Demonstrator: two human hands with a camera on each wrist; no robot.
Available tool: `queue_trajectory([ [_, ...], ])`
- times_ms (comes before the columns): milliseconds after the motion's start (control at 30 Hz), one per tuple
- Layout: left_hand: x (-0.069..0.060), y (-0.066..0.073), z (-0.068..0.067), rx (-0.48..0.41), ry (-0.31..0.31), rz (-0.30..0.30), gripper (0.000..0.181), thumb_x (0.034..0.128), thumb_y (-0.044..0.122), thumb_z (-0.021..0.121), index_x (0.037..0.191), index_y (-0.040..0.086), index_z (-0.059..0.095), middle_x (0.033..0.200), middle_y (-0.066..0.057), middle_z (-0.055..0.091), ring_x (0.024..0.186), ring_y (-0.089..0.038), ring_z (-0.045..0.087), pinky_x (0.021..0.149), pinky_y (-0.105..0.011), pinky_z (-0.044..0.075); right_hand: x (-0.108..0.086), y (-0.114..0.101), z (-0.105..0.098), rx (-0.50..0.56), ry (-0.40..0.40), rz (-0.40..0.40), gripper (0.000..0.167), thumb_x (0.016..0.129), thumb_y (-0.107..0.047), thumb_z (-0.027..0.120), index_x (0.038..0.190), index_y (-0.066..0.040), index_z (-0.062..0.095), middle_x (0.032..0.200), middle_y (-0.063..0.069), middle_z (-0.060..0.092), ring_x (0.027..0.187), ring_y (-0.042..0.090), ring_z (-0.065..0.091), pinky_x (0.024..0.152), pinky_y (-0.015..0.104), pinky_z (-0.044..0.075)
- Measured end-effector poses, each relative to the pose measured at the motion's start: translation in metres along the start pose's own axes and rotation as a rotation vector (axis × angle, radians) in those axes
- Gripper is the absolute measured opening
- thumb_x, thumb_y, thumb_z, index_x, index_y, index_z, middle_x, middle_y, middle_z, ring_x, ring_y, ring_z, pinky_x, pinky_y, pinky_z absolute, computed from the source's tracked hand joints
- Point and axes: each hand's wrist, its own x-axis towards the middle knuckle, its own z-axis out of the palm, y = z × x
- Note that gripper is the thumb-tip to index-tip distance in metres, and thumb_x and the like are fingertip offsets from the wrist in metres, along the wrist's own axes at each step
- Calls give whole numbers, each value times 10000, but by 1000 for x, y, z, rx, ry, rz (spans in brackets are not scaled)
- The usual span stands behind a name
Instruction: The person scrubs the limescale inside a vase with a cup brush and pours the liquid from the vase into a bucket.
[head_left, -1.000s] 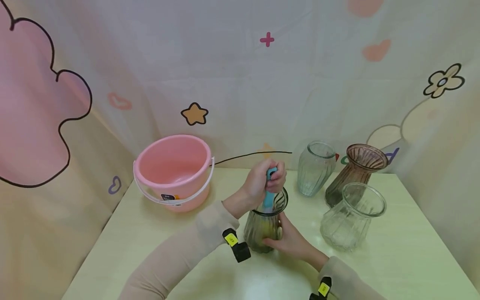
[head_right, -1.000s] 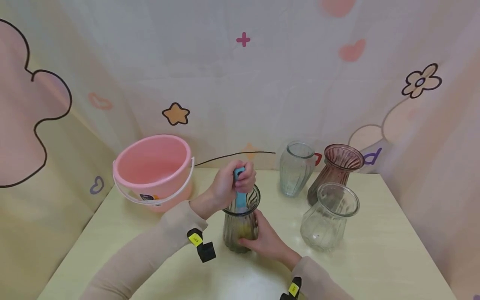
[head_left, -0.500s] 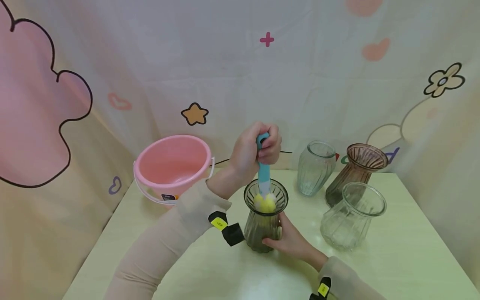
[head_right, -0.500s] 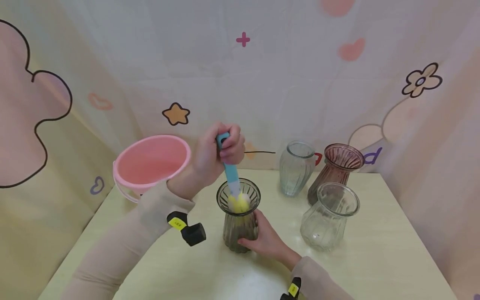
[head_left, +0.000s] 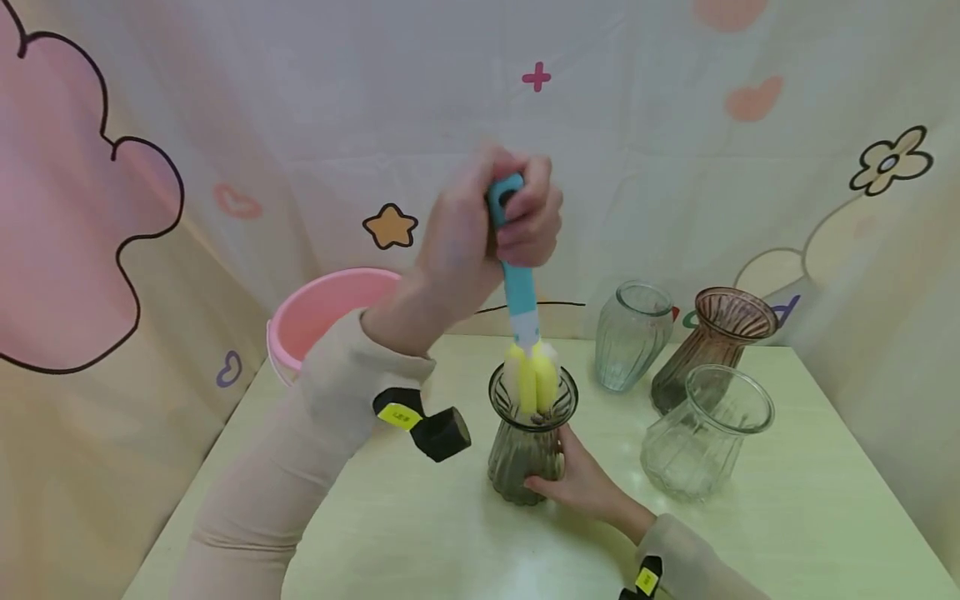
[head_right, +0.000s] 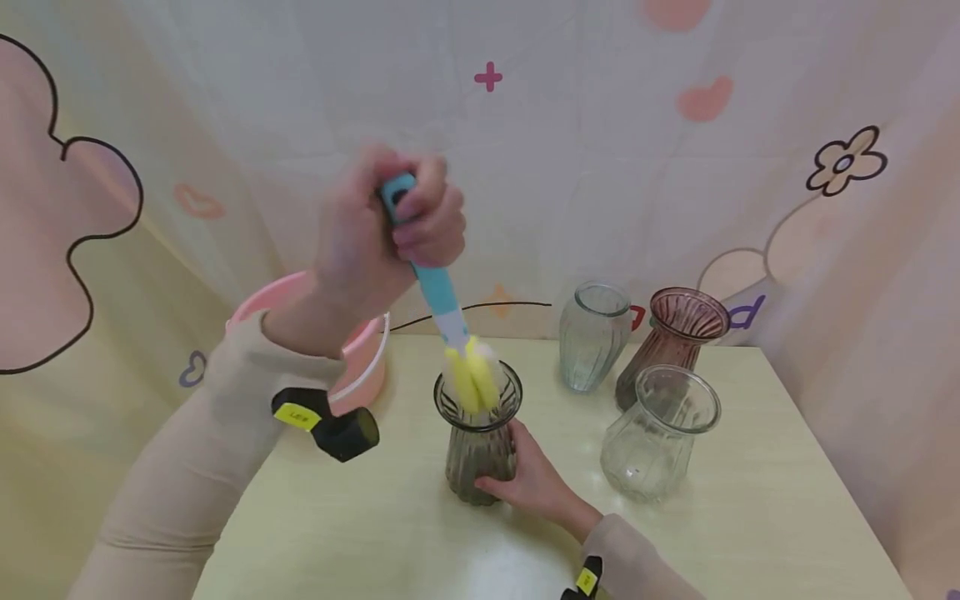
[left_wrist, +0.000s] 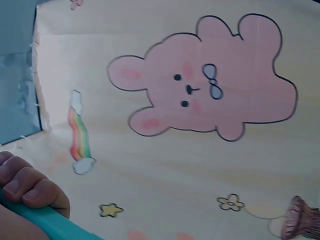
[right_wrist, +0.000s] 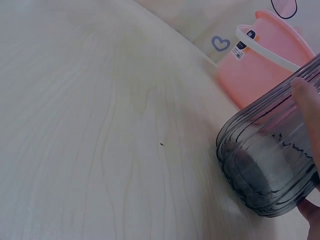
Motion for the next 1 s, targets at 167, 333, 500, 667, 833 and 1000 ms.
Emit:
queue_trajectory([
  [167,-2,32,5,13,-55,97,332,856,92,126,546,82,246,465,-5,190,387,-105,188,409,-243,118,0,2,-1,-34,12,-20,976,721,-325,770,1457,-207,140,1423,35,352,1238,236,424,934,461,407],
  [333,-7,45,0,-3,62,54,331,829,78,143,523,80,267,452,-12,190,383,-110,176,418,-242,98,-2,2,0,-34,19,-7,960,721,-280,775,1449,-158,161,1411,79,369,1236,267,428,950,477,397],
  [500,-11,46,-17,64,152,2,348,839,79,152,517,96,283,447,7,215,395,-116,154,426,-247,84,-2,0,2,-27,13,15,946,706,-271,786,1434,-174,189,1407,76,369,1234,271,428,978,503,367],
  [667,-17,23,-51,186,274,-147,330,842,86,183,529,113,283,451,19,227,408,-132,139,435,-255,95,-2,0,2,-39,21,-3,974,706,-267,787,1447,-133,169,1417,85,361,1246,281,419,968,502,380],
  [833,-23,-11,-91,294,445,-327,274,829,102,230,562,125,289,462,31,246,402,-123,177,428,-241,150,-1,-5,1,-44,22,-14,954,718,-229,780,1445,-151,167,1418,97,360,1246,282,420,958,490,389],
  [1000,-29,-46,-117,379,539,-471,247,843,119,265,598,126,293,485,32,244,418,-116,191,438,-234,177,-4,-29,-2,-46,18,-12,917,722,-114,765,1428,-59,182,1401,171,366,1223,332,433,949,502,391],
])
